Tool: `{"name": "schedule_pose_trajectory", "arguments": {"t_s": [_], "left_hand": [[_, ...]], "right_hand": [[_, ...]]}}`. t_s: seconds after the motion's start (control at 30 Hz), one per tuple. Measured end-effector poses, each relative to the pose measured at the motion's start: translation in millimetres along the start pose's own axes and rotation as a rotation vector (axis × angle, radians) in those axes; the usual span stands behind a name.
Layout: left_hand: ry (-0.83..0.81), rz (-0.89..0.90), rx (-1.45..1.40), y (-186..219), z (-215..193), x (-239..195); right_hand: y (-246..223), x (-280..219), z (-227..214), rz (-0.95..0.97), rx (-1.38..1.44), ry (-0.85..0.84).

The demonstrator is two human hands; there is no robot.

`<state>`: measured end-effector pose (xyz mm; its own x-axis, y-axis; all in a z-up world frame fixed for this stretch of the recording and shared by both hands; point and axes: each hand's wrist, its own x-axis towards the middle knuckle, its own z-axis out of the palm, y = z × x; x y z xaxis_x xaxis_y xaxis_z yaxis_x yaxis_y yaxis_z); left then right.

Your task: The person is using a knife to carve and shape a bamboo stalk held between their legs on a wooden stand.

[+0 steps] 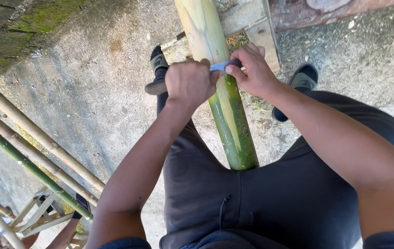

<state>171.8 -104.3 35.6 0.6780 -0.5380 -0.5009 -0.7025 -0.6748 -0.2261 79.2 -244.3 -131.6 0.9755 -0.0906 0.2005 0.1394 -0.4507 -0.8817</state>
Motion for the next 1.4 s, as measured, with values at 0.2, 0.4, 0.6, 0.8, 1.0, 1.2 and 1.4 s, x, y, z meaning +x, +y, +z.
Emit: {"name": "schedule_pose_trajectory", "arguments": {"t_s": [0.2,0.4,0.6,0.8,1.0,1.2,1.4], "left_hand": [[0.166,0.063,-0.012,-0.3,9.8,0.3],[0.024,0.04,-0.045,4.7,2.8,-9.6],[0.084,0.045,-0.04,5.8,14.3,-10.1],[0.016,0.027,-0.066,9.0,9.8,-17.6],[0.156,0.086,-0.109,13.2,25.7,-30.8],[0.151,0.082,-0.075,13.7,25.4,-31.0],[0.084,0.081,-0.092,16.5,23.2,-36.6]], "right_hand": [[-3.3,-2.7,-1.1,0.035,0.008,-0.012],[-7.2,-10.1,-2.8,0.041,-0.016,-0.061],[-8.6,-12.8,-2.5,0.031,-0.02,-0.061],[-13.6,-18.5,-5.4,0.006,0.008,-0.053],[-20.6,-32.7,-5.1,0.036,-0.014,-0.066],[-18.3,-33.3,-4.3,0.046,-0.02,-0.082],[-20.3,-38.4,-5.1,0.028,-0.013,-0.083]]}}
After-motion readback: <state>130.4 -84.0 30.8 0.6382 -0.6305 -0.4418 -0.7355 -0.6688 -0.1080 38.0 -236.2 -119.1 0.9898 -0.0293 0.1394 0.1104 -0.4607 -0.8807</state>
